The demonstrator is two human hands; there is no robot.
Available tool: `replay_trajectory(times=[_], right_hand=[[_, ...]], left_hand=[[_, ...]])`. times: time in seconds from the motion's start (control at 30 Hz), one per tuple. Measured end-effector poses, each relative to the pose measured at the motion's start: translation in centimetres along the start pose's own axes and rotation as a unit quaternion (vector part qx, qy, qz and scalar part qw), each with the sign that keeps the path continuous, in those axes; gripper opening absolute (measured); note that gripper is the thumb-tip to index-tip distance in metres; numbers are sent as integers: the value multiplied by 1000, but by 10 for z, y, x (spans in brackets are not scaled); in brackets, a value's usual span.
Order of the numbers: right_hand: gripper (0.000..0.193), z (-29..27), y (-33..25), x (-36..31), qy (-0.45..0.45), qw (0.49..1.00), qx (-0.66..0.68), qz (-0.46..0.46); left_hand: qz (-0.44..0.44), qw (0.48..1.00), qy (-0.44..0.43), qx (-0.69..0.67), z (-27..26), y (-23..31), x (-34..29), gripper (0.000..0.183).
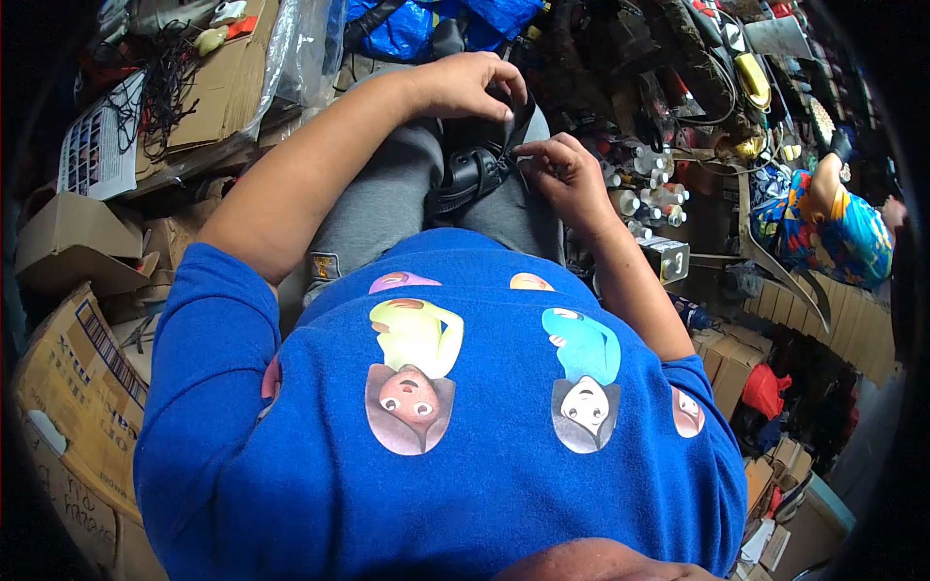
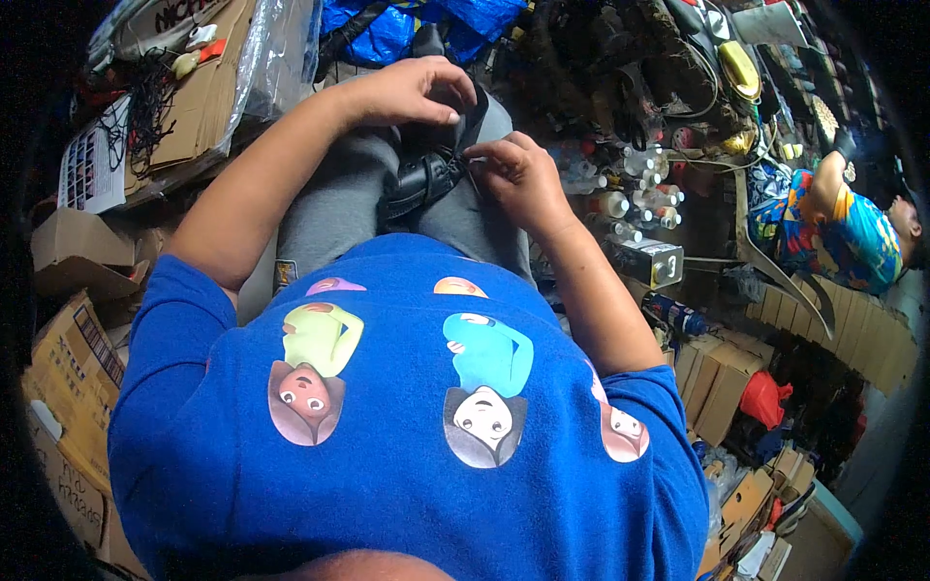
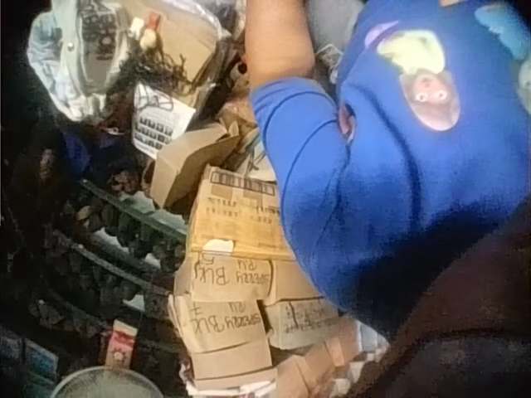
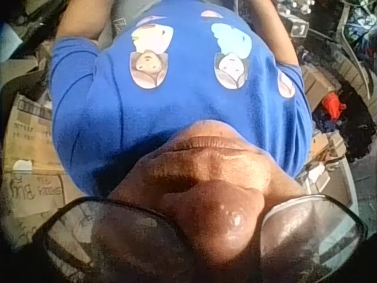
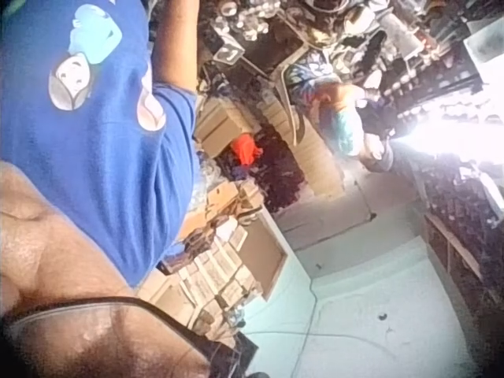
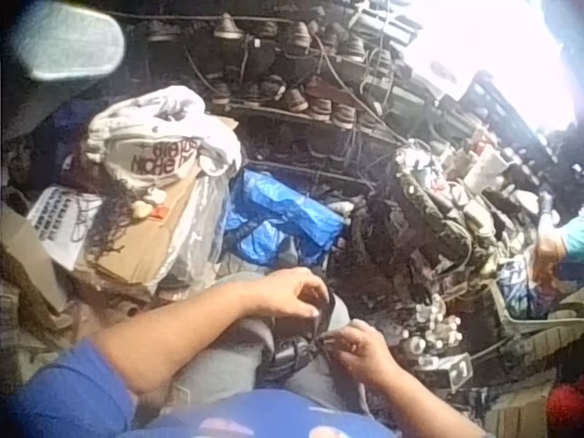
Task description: Lacing up a black shoe while holding it on the lap.
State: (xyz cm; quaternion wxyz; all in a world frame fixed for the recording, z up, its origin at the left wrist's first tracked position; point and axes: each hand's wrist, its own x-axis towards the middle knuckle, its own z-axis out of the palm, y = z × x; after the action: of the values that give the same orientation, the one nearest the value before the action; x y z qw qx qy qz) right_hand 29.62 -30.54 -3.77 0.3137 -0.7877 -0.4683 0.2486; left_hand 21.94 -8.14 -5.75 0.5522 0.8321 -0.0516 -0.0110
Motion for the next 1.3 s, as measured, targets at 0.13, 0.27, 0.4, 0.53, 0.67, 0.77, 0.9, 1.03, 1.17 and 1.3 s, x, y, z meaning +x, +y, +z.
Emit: replay_trajectory(times=[0.13, 0.27, 0.4, 0.53, 0.67, 0.77, 0.9, 1.03, 1.17, 1.3], right_hand=[[28, -6, -3, -3, -38, 999, 5, 26], [35, -18, -15, -5, -89, 995, -17, 44], [43, -20, -10, -8, -107, 994, -18, 21], [44, -22, -10, -10, -113, 993, -13, 43], [42, -16, -9, -13, -96, 994, -8, 48], [39, -11, -7, -15, -70, 997, 6, 43], [36, -8, -5, -14, -43, 998, 10, 38], [36, -13, -8, -11, -43, 998, -9, 33], [35, -23, -20, -5, -62, 997, -34, 38], [33, -20, -18, -3, -69, 996, -21, 49]], left_hand=[[-23, 989, -44, 142, 1, 8, 4, 30], [-39, 991, -48, 122, 6, 11, 6, 28], [-37, 993, -109, 40, 7, -2, 15, 26], [-28, 987, -154, -17, 2, 0, 15, 24], [-49, 983, -174, -25, -2, 0, 13, 27], [-58, 978, -182, -80, -3, -4, 11, 29], [-63, 977, -180, -97, -3, -5, 10, 30], [-68, 973, -189, -112, -3, -6, 12, 30], [-63, 974, -188, -111, -3, -10, 13, 30], [-77, 970, -186, -134, -1, -12, 14, 28]])
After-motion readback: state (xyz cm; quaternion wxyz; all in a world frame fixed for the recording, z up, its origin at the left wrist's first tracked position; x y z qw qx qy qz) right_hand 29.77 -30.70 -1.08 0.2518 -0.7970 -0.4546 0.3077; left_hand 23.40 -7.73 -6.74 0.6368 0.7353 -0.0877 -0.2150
